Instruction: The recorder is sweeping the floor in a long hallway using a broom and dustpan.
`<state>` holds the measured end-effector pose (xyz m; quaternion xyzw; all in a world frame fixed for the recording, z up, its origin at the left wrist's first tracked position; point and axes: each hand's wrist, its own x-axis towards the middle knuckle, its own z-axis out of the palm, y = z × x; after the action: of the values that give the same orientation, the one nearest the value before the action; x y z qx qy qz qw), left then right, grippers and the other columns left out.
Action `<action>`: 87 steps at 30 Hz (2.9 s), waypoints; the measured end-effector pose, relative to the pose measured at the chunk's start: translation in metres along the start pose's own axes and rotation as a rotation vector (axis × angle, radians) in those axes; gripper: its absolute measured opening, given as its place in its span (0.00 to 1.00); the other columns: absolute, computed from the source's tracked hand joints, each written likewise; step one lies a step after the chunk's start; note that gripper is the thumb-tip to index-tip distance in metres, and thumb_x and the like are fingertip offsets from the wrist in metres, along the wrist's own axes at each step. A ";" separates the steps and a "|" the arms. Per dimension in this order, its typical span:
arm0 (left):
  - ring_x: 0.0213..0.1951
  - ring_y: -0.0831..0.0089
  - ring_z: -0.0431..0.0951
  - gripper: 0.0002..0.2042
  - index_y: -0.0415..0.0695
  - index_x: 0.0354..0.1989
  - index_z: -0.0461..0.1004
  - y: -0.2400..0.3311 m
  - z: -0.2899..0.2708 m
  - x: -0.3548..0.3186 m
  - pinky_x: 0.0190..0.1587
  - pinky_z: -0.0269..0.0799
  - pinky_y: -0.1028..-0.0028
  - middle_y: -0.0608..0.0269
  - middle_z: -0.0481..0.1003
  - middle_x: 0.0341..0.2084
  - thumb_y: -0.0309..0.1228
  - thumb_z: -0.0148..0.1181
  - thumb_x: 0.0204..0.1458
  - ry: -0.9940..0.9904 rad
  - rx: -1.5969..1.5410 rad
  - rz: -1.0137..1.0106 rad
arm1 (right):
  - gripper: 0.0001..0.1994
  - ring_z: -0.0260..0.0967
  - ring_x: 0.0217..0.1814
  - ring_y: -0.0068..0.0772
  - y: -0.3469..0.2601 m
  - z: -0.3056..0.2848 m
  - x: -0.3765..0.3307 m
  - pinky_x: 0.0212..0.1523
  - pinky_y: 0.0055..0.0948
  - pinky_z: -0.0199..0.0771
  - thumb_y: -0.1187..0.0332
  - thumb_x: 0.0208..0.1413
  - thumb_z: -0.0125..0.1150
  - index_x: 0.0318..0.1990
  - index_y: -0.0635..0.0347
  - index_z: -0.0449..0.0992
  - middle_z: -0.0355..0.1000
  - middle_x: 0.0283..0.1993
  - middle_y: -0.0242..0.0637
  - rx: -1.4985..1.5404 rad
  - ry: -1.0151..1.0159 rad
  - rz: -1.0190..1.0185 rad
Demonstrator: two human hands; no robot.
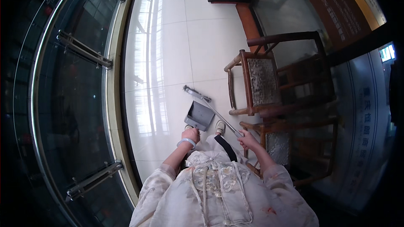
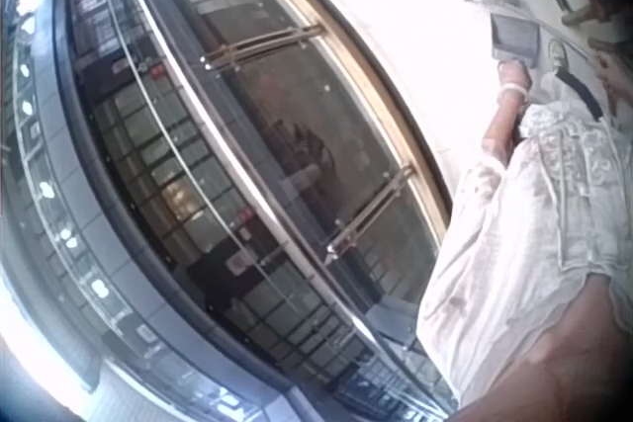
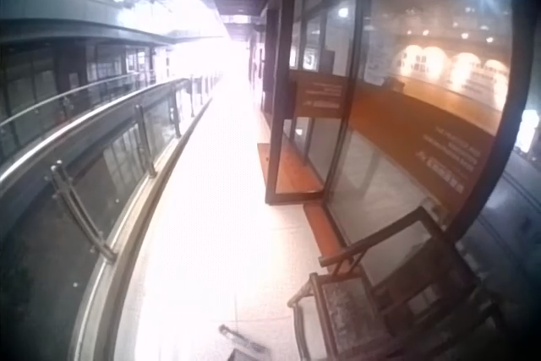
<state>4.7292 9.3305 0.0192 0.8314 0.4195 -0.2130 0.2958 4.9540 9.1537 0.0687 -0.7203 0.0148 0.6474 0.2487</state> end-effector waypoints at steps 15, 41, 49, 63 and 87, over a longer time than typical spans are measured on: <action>0.33 0.58 0.76 0.09 0.47 0.28 0.75 -0.029 -0.012 0.003 0.36 0.71 0.64 0.53 0.75 0.28 0.35 0.52 0.41 0.018 -0.016 0.069 | 0.16 0.47 0.09 0.17 0.025 0.016 0.020 0.06 0.18 0.43 0.81 0.45 0.51 0.43 0.58 0.60 0.56 0.16 0.30 0.409 -0.247 0.206; 0.32 0.60 0.76 0.10 0.52 0.30 0.76 -0.114 -0.083 0.034 0.37 0.71 0.65 0.56 0.75 0.27 0.38 0.52 0.41 0.072 0.032 0.011 | 0.01 0.53 0.11 0.17 -0.090 0.112 0.065 0.07 0.16 0.44 0.81 0.44 0.49 0.26 0.68 0.65 0.62 0.18 0.39 0.374 -0.173 -0.110; 0.31 0.59 0.76 0.10 0.55 0.28 0.78 -0.090 -0.095 0.072 0.36 0.72 0.65 0.58 0.76 0.25 0.42 0.54 0.39 0.166 -0.102 -0.133 | 0.12 0.60 0.11 0.24 -0.177 0.068 0.123 0.06 0.24 0.56 0.76 0.40 0.57 0.33 0.65 0.64 0.64 0.19 0.35 -0.108 0.174 -0.249; 0.30 0.61 0.77 0.11 0.46 0.28 0.78 -0.030 -0.130 0.124 0.34 0.71 0.67 0.53 0.76 0.24 0.38 0.57 0.41 0.262 -0.267 -0.085 | 0.09 0.49 0.06 0.18 -0.204 -0.045 0.154 0.03 0.20 0.41 0.81 0.37 0.51 0.30 0.62 0.68 0.57 0.11 0.31 -0.013 -0.329 0.115; 0.24 0.66 0.73 0.13 0.42 0.30 0.76 -0.020 -0.137 0.253 0.31 0.69 0.70 0.55 0.75 0.22 0.39 0.57 0.41 0.031 -0.406 0.033 | 0.08 0.50 0.05 0.27 -0.297 -0.076 0.158 0.05 0.28 0.39 0.83 0.33 0.52 0.25 0.65 0.66 0.58 0.09 0.39 -0.528 -0.090 -0.053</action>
<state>4.8676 9.5763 -0.0389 0.7646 0.4446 -0.1062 0.4543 5.1521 9.4323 0.0238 -0.7310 -0.1845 0.6533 0.0697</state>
